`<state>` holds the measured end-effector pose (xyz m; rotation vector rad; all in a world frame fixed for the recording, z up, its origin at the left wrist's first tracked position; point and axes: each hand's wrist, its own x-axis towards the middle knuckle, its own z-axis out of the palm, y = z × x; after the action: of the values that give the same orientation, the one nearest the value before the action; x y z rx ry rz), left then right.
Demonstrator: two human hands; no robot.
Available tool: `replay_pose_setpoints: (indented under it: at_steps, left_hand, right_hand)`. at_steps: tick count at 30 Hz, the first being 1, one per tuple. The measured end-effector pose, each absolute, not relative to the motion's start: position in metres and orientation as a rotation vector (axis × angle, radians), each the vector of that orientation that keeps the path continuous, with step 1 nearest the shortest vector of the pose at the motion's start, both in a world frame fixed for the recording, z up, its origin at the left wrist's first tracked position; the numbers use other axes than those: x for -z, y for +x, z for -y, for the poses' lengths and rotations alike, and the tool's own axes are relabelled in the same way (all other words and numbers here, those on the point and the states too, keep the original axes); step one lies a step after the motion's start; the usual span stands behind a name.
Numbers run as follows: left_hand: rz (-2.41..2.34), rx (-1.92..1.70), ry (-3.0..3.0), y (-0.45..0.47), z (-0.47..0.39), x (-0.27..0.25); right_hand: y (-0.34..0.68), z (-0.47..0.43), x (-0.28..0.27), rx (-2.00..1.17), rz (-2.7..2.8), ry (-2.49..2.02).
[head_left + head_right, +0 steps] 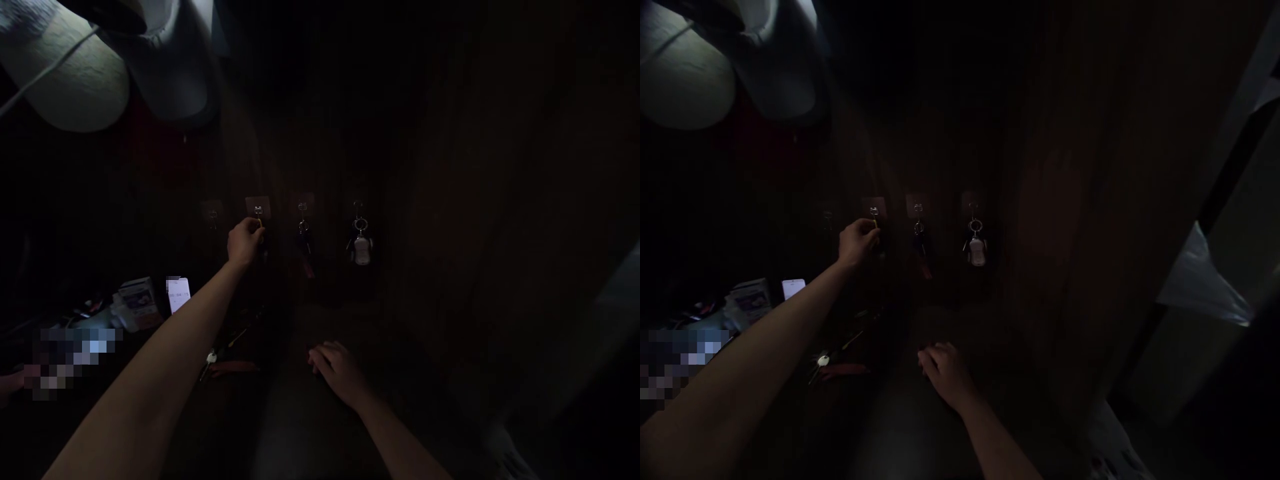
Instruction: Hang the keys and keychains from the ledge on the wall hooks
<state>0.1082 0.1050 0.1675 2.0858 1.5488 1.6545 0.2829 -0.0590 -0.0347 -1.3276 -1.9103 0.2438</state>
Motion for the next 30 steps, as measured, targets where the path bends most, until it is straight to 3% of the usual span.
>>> replay_pose_setpoints:
  at_steps: [12,23,30]
  left_hand:
    - [-1.797,-1.52,1.949,0.109,-0.111,-0.153]
    - [-1.488,-1.755,1.897,0.104,-0.115,-0.118]
    - [-1.429,-1.719,1.851,0.1,-0.096,-0.099]
  right_hand:
    - [0.284,0.056,0.038,-0.276,1.897,-1.304]
    - [0.285,0.055,0.04,-0.269,1.884,-1.335]
    - [0.286,0.05,0.043,-0.196,1.809,-1.403]
